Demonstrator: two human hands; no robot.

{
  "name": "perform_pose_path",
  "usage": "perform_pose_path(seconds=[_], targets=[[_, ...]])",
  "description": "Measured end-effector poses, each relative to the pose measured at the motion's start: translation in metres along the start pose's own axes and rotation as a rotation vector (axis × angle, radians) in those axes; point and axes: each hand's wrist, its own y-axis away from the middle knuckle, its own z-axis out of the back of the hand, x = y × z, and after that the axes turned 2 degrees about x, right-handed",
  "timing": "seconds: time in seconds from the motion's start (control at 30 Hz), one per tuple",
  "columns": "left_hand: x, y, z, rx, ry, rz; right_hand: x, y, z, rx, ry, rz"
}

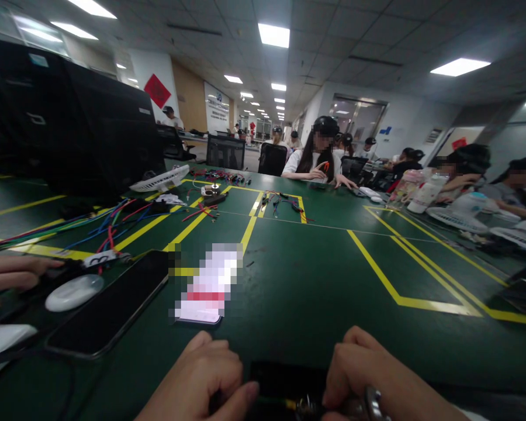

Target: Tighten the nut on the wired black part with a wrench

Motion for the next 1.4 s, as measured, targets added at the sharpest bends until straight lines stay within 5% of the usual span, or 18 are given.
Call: perform_pose_path(seconds=[0.3, 0.53, 0.7, 0.97, 1.07, 1.27, 1.4], targets=[[0.002, -0.006, 0.001, -0.008, -0.003, -0.024, 0.024, -0.014, 0.033, 0.051, 0.000, 0.092], [0.001, -0.004, 0.003, 0.007, -0.004, -0.013, 0.010, 0.002, 0.027, 0.066, 0.038, 0.238], [0.001, -0.005, 0.003, 0.041, -0.001, -0.008, 0.001, -0.017, 0.033, 0.239, 0.044, 0.341], [0.006, -0.001, -0.002, -0.004, -0.014, -0.041, -0.014, -0.015, 0.034, 0.161, 0.007, 0.503], [0.005, 0.000, -0.001, -0.014, 0.006, -0.028, -0.012, -0.010, 0.036, 0.136, -0.056, 0.444], [-0.009, -0.008, 0.013, -0.083, 0.167, -0.020, -0.001, 0.007, 0.034, -0.015, -0.249, 0.050], [-0.014, -0.012, 0.021, -0.102, 0.204, -0.025, 0.000, 0.009, 0.020, -0.047, -0.237, 0.017]])
